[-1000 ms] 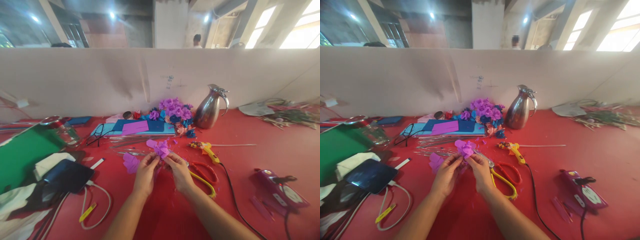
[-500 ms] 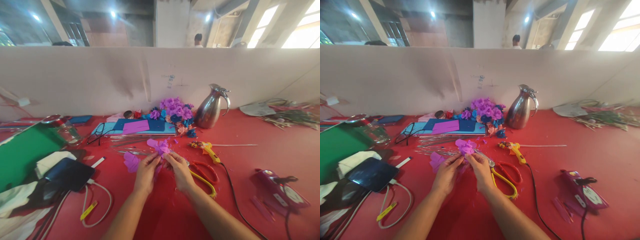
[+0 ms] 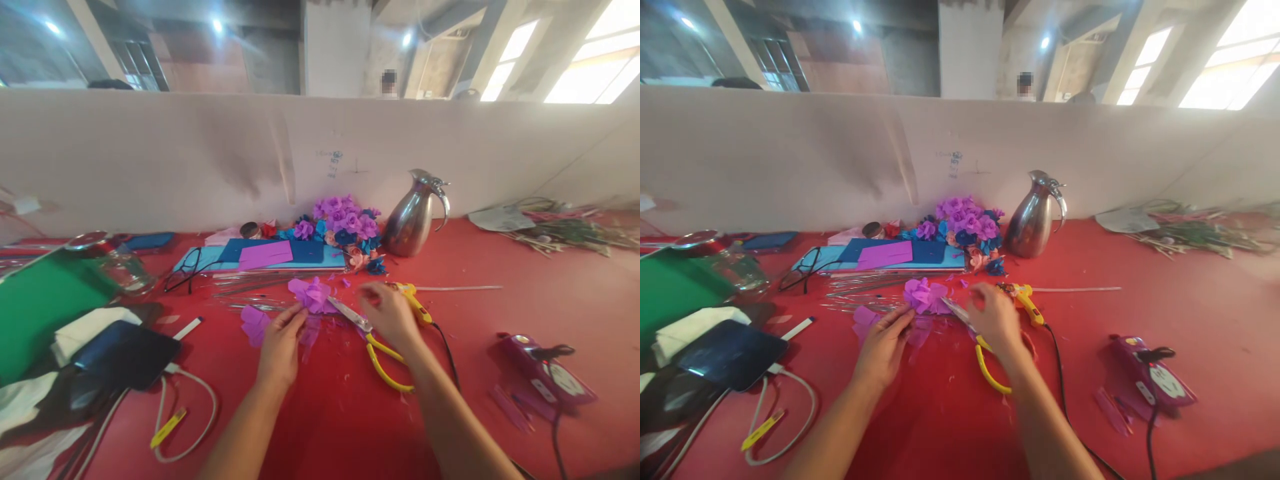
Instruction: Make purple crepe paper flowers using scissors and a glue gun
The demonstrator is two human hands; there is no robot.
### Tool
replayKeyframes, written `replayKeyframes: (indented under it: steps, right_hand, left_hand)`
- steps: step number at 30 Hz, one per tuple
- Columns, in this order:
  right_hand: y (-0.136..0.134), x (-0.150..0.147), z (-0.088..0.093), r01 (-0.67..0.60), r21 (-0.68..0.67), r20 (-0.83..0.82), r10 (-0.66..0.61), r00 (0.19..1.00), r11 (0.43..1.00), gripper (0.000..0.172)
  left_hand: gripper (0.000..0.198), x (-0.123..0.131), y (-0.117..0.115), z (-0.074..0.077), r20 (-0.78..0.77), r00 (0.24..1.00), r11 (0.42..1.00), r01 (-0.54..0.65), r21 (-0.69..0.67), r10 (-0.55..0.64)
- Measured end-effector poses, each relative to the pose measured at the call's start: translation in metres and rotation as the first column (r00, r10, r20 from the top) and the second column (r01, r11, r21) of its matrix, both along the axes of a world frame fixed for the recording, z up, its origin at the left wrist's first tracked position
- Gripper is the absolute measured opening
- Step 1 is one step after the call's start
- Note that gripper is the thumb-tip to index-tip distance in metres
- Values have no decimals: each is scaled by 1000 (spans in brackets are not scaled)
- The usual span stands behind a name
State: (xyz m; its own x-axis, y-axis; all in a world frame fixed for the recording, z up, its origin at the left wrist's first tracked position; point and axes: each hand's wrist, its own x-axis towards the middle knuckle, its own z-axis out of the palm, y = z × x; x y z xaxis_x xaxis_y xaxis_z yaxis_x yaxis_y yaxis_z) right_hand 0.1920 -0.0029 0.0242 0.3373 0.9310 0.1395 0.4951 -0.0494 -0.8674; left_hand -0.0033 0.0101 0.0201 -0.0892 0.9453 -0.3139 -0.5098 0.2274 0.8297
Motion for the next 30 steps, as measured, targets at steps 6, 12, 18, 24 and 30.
replayKeyframes:
  steps: [6, 12, 18, 24, 30]
  right_hand:
    - [3, 100, -22, 351, -326, 388, -214, 896, 878, 10]
    - [12, 107, -34, 261, -336, 160, -218, 963, 905, 11]
    - [-6, 76, -5, -26, -82, -544, -23, 839, 996, 29]
    - [-27, 12, 9, -191, 19, -538, 171, 825, 981, 38]
    - [-35, -15, -10, -252, 138, -37, 259, 965, 958, 28]
  left_hand:
    - [31, -2, 1, -1, 68, 997, 998, -32, -59, 36]
    - [30, -3, 3, -2, 105, 994, 998, -35, -60, 42]
    - [29, -6, 5, -4, 142, 990, 999, -11, -35, 16]
    - [24, -7, 8, -11, 135, 990, 998, -30, -50, 36]
    - [30, -8, 10, -11, 165, 982, 995, -82, -61, 91]
